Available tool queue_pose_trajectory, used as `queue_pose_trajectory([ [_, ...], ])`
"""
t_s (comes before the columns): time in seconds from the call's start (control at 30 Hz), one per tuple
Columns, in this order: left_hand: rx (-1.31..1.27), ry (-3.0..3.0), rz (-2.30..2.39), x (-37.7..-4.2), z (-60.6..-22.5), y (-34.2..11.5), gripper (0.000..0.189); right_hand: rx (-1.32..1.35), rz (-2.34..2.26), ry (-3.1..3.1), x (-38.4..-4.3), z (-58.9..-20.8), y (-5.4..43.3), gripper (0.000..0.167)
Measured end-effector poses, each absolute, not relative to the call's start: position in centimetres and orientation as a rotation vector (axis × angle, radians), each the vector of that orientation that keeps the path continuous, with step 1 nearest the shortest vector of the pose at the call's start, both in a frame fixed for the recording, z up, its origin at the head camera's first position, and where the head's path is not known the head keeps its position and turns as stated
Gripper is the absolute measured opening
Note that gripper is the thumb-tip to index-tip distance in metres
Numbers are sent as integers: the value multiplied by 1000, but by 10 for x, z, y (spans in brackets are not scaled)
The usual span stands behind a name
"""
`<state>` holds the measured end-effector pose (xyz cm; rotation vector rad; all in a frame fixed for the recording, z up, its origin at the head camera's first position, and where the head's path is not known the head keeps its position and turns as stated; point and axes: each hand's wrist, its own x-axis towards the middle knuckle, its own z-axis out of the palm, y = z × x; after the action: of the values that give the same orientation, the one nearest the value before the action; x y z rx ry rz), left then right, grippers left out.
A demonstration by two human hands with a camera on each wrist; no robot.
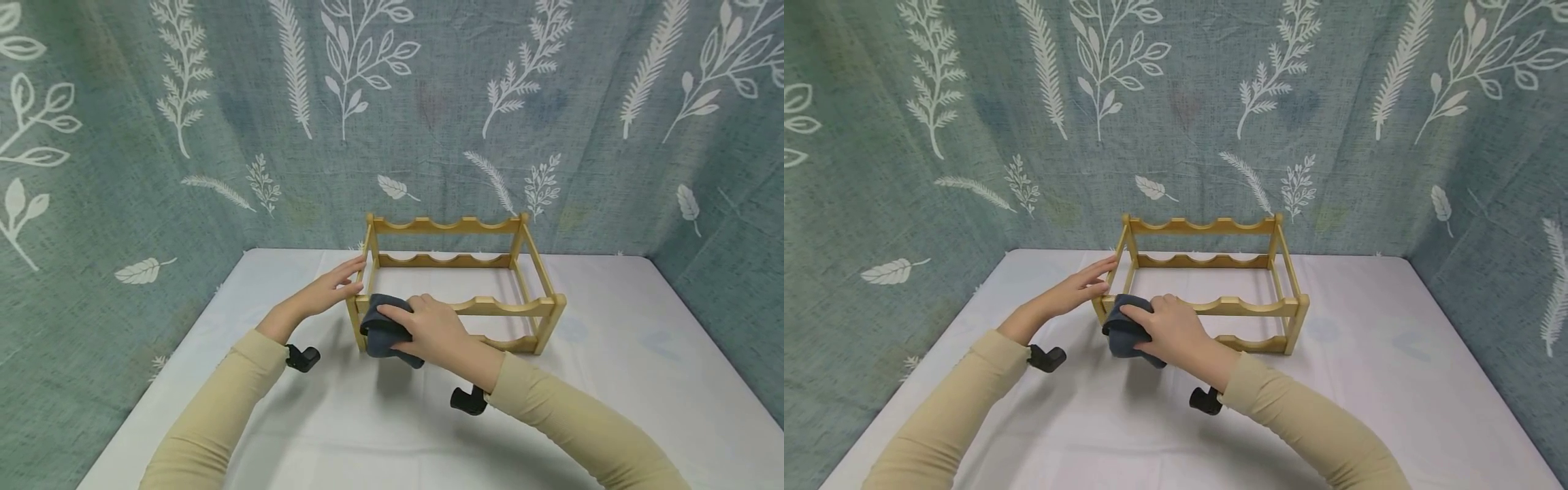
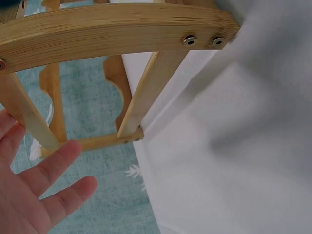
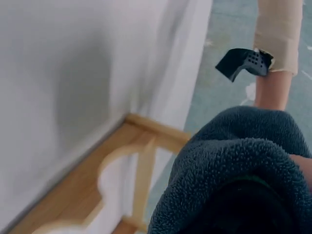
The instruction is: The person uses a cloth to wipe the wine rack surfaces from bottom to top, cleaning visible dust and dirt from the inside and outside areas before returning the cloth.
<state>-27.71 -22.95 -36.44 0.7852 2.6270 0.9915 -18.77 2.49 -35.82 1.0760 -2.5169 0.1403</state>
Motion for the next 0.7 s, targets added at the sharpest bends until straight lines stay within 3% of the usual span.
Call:
queue_pose_trajectory([
  [0.37, 760, 2598, 1011, -278, -362, -226, 58, 959, 174, -2561, -178, -362, 112, 66],
  [0.7, 778, 2575, 977, -257, -330, -212, 56, 806, 204, -2681, -165, -365, 178, 69],
])
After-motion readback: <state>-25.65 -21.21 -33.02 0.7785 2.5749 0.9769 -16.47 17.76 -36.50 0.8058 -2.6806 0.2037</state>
